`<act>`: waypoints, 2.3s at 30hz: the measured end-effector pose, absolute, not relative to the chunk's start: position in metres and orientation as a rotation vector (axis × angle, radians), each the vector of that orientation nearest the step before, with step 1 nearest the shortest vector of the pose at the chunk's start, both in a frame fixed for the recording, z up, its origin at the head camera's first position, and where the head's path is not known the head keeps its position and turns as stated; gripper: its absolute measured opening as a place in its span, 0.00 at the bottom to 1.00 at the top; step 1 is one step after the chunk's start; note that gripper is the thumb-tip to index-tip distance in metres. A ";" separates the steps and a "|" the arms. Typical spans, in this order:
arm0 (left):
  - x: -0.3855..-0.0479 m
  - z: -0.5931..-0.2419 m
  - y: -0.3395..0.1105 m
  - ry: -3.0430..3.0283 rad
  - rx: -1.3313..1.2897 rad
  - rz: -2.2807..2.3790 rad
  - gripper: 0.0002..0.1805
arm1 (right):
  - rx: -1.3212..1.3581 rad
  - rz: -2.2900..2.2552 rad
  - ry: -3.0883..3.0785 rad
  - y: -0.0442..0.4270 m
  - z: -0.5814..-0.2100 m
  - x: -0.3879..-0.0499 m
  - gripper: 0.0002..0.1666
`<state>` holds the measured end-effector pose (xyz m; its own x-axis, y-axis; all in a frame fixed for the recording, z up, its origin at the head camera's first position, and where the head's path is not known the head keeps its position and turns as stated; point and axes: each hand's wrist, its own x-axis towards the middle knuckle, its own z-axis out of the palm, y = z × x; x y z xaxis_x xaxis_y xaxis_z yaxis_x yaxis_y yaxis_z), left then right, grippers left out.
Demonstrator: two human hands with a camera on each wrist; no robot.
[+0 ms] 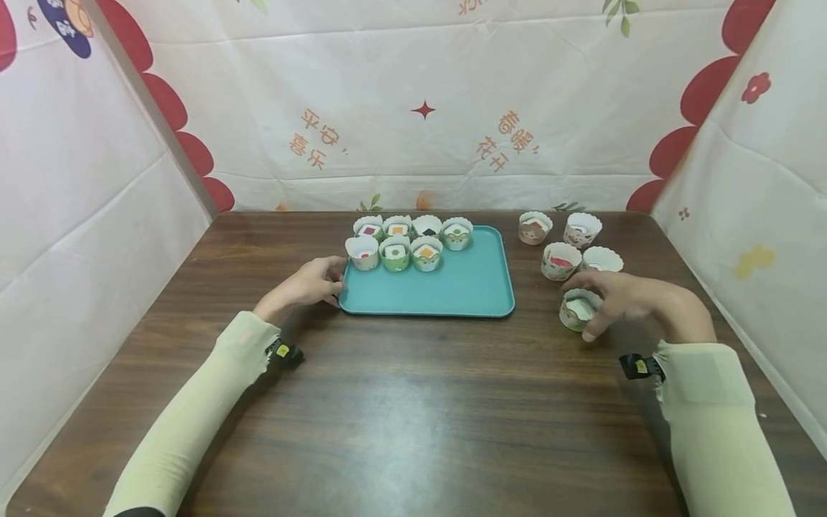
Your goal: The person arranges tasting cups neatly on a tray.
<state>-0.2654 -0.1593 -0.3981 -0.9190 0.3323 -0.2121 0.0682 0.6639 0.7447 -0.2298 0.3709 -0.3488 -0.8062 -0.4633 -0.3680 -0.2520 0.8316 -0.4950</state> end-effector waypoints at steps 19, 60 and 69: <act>-0.265 -0.397 -0.159 2.531 0.322 1.134 0.35 | -0.504 -0.583 2.539 0.372 -0.353 -0.233 0.44; -0.267 -0.400 -0.159 2.552 0.327 1.116 0.35 | -0.648 -0.572 2.810 0.366 -0.352 -0.232 0.32; -0.268 -0.400 -0.158 2.543 0.329 1.123 0.35 | -0.635 -0.613 2.812 0.362 -0.349 -0.232 0.35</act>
